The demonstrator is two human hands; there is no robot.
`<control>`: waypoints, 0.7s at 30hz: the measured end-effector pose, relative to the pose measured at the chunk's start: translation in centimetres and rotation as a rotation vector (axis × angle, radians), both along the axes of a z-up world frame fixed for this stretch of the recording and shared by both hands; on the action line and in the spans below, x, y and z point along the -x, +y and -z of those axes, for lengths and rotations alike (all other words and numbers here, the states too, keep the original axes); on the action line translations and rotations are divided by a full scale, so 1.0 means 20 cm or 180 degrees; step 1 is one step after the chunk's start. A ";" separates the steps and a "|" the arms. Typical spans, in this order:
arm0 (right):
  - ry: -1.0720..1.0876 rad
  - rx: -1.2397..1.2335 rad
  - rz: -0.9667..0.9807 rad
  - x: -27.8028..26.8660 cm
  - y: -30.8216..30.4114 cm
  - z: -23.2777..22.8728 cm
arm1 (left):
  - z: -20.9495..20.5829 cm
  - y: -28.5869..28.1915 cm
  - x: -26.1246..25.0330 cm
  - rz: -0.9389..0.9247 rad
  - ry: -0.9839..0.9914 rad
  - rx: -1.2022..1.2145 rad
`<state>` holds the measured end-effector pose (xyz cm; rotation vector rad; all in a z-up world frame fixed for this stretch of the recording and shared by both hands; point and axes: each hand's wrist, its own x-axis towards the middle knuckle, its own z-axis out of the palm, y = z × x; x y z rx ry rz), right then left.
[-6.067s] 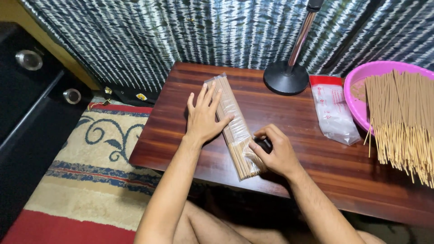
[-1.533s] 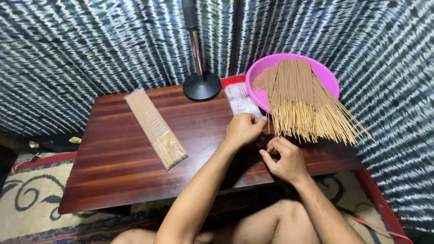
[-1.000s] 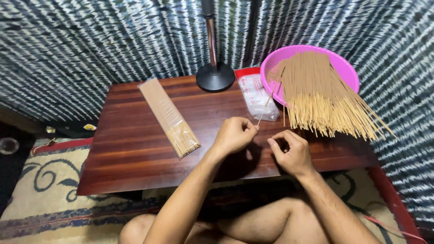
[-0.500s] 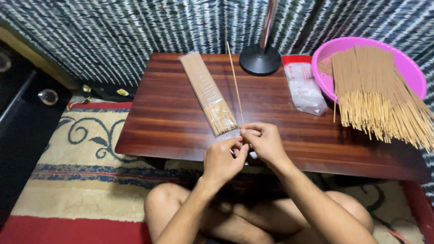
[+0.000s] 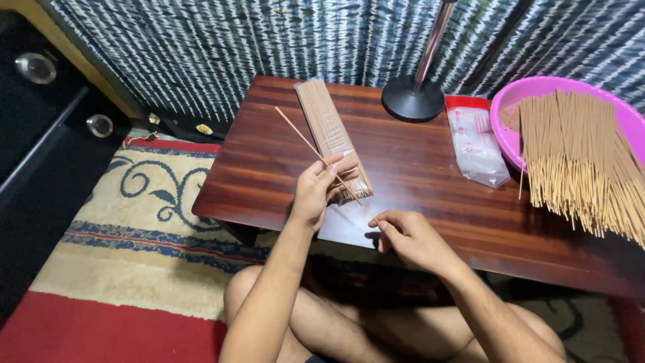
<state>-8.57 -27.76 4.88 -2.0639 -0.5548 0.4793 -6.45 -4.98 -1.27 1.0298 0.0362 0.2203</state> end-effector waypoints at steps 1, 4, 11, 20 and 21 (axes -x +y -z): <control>-0.0004 0.0003 -0.0001 0.00 0.01 -0.03 | -0.01 -0.03 0.01 -0.0001 -0.0004 0.0003; -0.0753 0.0522 0.0199 0.00 0.04 -0.07 | -0.04 -0.12 0.04 -0.0395 0.0089 -0.0067; -0.2009 0.0485 0.0483 -0.04 0.18 0.00 | -0.10 -0.25 0.08 -0.0830 0.0449 -0.0475; -0.0616 0.0620 0.0089 0.01 0.04 -0.10 | -0.03 0.09 0.00 -0.0530 0.0273 -0.0181; -0.0179 0.0528 -0.0028 0.00 0.04 -0.12 | 0.00 0.11 -0.02 -0.0519 0.0185 -0.0300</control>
